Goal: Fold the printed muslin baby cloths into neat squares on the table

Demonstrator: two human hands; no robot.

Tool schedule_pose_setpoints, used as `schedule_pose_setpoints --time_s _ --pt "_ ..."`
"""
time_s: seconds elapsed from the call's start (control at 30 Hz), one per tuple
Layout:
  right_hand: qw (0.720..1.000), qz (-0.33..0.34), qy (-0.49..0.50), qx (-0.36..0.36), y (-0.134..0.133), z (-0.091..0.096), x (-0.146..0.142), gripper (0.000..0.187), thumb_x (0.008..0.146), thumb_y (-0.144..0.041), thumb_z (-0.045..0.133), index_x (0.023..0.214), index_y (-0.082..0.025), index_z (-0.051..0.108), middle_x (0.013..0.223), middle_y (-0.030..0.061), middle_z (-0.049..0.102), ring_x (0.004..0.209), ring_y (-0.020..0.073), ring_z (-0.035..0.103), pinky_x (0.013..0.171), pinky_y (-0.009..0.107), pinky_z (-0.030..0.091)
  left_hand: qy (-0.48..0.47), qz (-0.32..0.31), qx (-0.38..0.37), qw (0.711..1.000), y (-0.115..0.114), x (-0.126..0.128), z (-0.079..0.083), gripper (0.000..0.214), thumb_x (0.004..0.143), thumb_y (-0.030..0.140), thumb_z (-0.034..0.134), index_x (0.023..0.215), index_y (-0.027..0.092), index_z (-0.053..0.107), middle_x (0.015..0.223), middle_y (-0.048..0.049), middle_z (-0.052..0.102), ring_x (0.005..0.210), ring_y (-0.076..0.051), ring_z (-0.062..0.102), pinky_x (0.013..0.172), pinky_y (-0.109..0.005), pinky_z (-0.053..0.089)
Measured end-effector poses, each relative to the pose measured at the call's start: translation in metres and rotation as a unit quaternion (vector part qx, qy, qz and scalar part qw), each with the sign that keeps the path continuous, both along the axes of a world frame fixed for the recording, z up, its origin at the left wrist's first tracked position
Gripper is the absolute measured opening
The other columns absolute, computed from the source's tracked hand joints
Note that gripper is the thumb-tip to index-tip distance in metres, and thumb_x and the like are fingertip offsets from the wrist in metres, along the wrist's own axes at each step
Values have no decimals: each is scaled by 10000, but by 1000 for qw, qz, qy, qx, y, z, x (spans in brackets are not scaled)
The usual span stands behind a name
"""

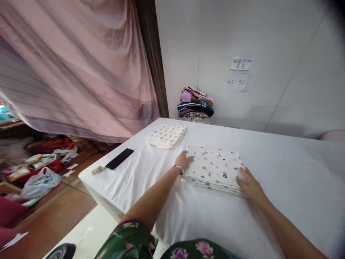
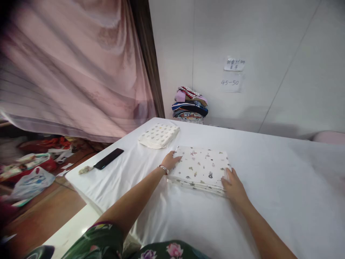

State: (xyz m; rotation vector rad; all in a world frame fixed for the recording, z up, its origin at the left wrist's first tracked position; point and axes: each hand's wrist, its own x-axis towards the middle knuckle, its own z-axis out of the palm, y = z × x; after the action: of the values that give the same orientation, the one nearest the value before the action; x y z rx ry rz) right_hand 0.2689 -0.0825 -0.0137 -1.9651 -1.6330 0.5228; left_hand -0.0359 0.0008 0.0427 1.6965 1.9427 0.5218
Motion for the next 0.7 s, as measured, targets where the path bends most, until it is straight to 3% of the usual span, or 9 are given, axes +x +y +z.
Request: schedule_pose_setpoints --time_s 0.17,0.33,0.4,0.47,0.53,0.63,0.7 --pt "995 69 -71 32 -3 9 -6 578 778 -503 426 1251 -176 493 1410 94 339 1287 288 312 1025 418 342 22 -2 -10 1000 3 -17 -3 525 772 381 547 1222 134 434 1133 -153 595 1024 -260 566 830 -328 429" --pt "971 142 -122 146 14 62 -35 537 849 -490 359 1283 -185 441 1444 83 275 1331 267 214 1008 406 356 62 -26 25 997 -10 -9 3 558 785 432 512 1260 161 402 1314 -155 448 1188 -282 432 946 -392 359" --pt "954 163 -136 210 29 83 -51 545 871 -476 337 1314 -161 388 1453 110 245 1342 267 172 1022 434 316 101 -66 75 990 -21 1 3 598 788 487 494 1292 188 376 1403 -124 339 1277 -276 314 1013 -416 288" --pt "938 167 -160 258 47 91 -61 563 883 -466 320 1343 -140 331 1463 127 209 1350 268 135 1045 465 251 146 -123 106 976 -33 9 -2 643 792 554 453 1317 198 357 1448 -102 260 1326 -274 213 1061 -447 202" --pt "936 161 -200 240 64 82 -63 581 886 -465 304 1353 -119 308 1465 138 201 1351 275 122 1056 486 199 169 -168 96 966 -42 13 -10 677 805 605 382 1338 190 341 1460 -98 231 1346 -274 156 1080 -469 137" --pt "950 154 -258 84 82 44 -54 599 874 -489 281 1331 -109 357 1434 144 282 1329 282 203 1056 493 179 175 -195 82 962 -48 11 -20 685 828 621 298 1359 188 319 1462 -87 230 1354 -264 132 1089 -469 110" --pt "948 152 -280 25 89 20 -47 624 867 -518 262 1333 -115 364 1432 127 296 1324 271 218 1066 475 161 175 -197 87 961 -48 9 -23 687 833 616 288 1366 184 310 1464 -84 223 1356 -257 124 1093 -465 105"
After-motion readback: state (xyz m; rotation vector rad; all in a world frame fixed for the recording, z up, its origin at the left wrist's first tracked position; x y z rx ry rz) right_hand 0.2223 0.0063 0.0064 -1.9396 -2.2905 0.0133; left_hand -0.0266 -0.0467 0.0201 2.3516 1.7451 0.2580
